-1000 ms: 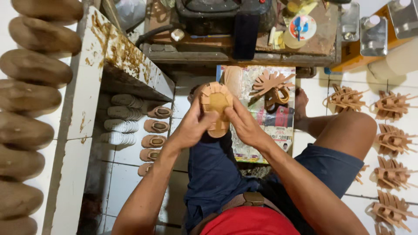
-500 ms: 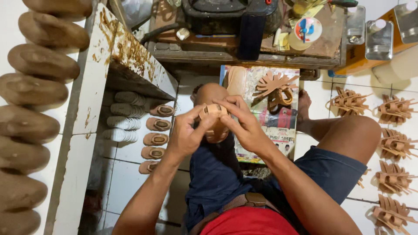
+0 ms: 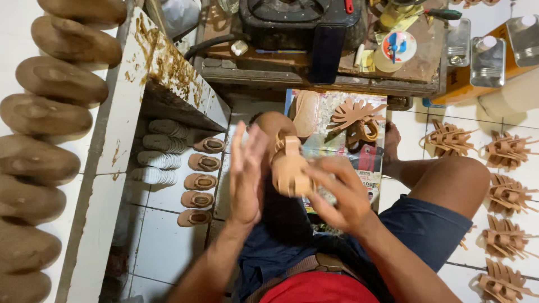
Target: The person sits on the floor and assembles sandals by hand. They pick up a sole and a star-shaped strap piece, fold the strap tabs over the sole edges, and press them into place to form a finished sandal.
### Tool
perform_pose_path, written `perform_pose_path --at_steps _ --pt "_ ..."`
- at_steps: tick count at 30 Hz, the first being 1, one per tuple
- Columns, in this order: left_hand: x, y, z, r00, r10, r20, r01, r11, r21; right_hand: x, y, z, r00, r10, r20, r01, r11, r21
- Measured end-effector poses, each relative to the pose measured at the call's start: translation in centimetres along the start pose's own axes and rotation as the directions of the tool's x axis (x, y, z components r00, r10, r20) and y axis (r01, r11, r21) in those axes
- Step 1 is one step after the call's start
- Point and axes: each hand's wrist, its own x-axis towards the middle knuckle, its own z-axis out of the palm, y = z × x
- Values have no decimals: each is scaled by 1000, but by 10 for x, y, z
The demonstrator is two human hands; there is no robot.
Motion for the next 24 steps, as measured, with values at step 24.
perform_pose_path --at_steps 24 --pt "-13 -51 43 729 -571 378 681 550 -483 -107 15 5 750 614 -248 -488 766 420"
